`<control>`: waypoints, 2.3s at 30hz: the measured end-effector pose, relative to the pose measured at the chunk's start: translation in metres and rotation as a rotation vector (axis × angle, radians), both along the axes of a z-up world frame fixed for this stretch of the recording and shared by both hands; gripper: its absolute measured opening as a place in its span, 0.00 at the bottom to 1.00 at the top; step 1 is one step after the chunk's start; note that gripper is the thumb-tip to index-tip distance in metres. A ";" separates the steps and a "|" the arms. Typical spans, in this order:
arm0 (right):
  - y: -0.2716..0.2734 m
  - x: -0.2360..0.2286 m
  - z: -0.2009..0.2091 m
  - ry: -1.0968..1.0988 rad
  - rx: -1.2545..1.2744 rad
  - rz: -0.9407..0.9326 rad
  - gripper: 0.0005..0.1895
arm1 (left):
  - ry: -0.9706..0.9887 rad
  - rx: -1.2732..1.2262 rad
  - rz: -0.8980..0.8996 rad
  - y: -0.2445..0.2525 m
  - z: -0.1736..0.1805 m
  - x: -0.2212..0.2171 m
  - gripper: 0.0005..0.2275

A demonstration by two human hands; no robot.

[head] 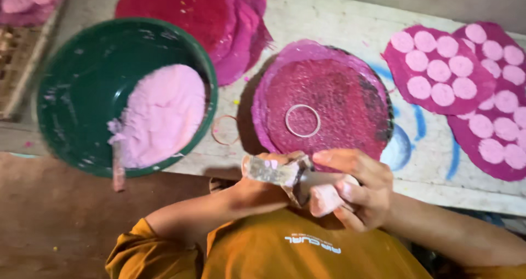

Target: The person uses a wooden manual extruder tool to scoop pink paste from a bucket and applies several small circular portions of the paste onto round pink mats.

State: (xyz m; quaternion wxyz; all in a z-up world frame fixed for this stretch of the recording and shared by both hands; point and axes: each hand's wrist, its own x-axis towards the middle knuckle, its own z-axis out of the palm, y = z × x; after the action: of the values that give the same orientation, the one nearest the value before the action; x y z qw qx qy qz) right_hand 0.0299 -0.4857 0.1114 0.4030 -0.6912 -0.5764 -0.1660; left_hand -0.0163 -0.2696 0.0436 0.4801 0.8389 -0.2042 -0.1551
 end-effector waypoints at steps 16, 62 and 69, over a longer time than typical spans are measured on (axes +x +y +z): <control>-0.176 0.068 -0.108 1.629 -0.524 -0.225 0.53 | -0.286 0.060 0.349 -0.025 -0.057 0.139 0.18; -0.045 0.139 -0.060 1.595 -0.924 -0.362 0.43 | 0.258 -2.216 -0.264 0.030 -0.128 0.239 0.12; -0.040 0.137 -0.047 1.689 -0.947 -0.569 0.45 | 0.331 -2.240 -0.166 -0.003 -0.143 0.234 0.12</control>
State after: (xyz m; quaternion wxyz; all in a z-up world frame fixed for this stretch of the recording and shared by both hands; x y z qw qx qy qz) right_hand 0.1667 -0.5252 0.0645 0.3090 -0.7831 0.0774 0.5340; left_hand 0.2181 -0.2730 -0.0993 0.9697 -0.1095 -0.2169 -0.0255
